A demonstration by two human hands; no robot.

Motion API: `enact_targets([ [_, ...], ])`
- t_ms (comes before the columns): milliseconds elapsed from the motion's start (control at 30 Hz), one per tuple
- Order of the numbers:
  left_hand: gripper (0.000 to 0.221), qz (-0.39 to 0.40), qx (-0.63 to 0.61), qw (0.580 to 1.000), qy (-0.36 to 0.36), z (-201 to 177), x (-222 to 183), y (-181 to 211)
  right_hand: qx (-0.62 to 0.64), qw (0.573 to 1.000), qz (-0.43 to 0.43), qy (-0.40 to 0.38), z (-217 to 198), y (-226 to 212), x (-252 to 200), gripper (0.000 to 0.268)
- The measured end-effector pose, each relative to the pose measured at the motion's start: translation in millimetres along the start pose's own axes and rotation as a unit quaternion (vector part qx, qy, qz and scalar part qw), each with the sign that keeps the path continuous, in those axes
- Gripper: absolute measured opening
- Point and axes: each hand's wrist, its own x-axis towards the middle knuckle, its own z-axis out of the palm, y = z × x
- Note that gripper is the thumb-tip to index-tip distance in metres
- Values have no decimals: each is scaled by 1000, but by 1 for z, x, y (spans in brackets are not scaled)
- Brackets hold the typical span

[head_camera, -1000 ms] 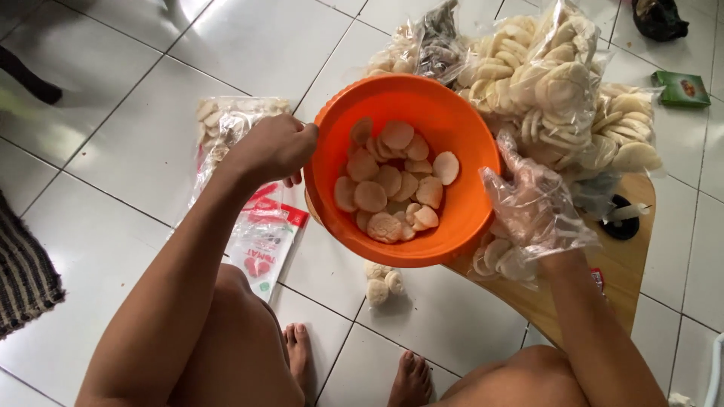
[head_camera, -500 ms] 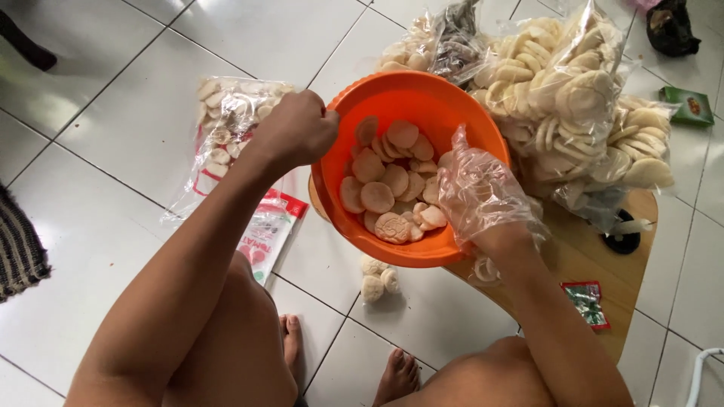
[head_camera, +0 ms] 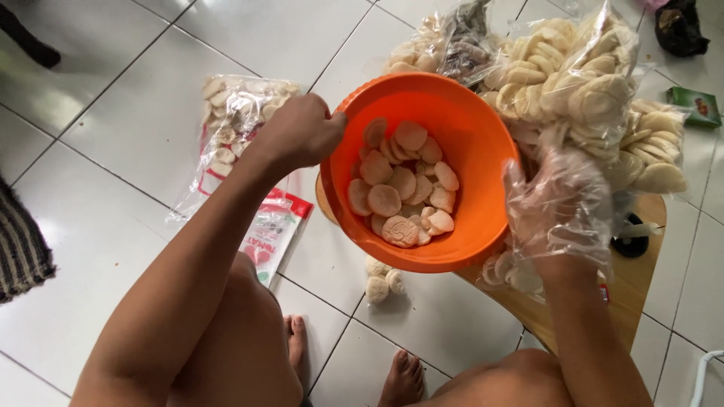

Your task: A person wearing plastic gloves picks up individual crackers from a pile on the floor and places them into an orange plastic bowl.

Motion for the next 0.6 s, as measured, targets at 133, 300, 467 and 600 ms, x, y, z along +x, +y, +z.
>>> enact_targets([
  [133,58,13,30,999,-26,1,4,-6,83,995,56,26,100,44,-37,64],
  [300,45,8,-58,995,76,-13,7,-9,194,973,120,36,42,30,-15,47],
  [467,39,51,-150,972,173,-5,4,-14,337,938,57,56,27,21,-14,41],
  [600,37,114,-198,951,206,-4,4,-14,390,896,135,164,9,5,-15,35],
])
